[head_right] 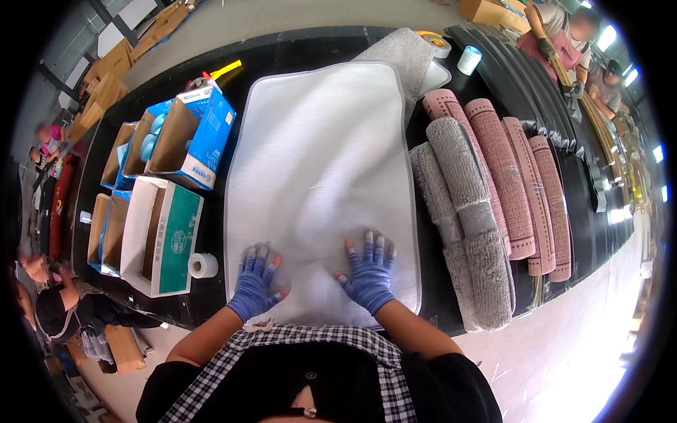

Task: The person rolls rectangular mats by hand and secures each one with tape before placing it into a stack.

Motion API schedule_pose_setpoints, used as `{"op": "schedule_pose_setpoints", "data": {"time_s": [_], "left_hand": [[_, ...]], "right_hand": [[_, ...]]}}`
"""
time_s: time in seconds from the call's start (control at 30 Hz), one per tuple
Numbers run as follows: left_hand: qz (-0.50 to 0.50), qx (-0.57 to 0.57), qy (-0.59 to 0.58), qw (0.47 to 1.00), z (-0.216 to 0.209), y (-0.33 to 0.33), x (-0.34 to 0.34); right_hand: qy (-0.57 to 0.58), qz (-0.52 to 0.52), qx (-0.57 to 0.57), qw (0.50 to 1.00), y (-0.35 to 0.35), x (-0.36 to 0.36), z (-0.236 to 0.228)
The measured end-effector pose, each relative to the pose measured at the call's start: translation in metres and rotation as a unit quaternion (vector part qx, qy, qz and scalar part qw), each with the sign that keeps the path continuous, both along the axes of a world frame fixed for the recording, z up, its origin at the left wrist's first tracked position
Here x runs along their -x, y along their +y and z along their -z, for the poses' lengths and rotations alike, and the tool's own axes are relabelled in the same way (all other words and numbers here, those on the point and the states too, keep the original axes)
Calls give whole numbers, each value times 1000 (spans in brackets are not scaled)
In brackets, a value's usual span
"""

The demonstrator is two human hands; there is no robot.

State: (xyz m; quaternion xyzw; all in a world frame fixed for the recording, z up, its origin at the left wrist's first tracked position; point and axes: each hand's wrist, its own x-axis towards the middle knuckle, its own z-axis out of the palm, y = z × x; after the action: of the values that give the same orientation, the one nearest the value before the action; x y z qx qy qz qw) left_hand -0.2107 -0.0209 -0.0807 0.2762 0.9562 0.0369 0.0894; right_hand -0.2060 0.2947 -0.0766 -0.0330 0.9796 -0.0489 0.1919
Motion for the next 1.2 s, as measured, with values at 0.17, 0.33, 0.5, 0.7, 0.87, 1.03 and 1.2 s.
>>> {"op": "schedule_pose_setpoints", "data": {"time_s": [0.17,0.33,0.5,0.7,0.87,1.03,1.2], "left_hand": [[-23,-43,30,998,4,1,33],[-47,-23,32,998,4,-1,83],[45,-47,-21,998,-27,7,4],[57,-173,113,977,33,-9,-56],[29,-219,149,964,21,6,-43],[-37,-161,61,984,17,8,-24],[-66,-207,101,971,13,14,-14]], "right_hand": [[55,-27,-6,998,0,47,-4],[136,-24,-28,990,-6,84,-12],[103,-34,49,993,23,21,-22],[162,-210,187,946,20,-71,12],[230,-176,178,940,18,-68,22],[112,-97,120,982,4,-31,-10],[95,-64,118,986,7,-25,-14]]}}
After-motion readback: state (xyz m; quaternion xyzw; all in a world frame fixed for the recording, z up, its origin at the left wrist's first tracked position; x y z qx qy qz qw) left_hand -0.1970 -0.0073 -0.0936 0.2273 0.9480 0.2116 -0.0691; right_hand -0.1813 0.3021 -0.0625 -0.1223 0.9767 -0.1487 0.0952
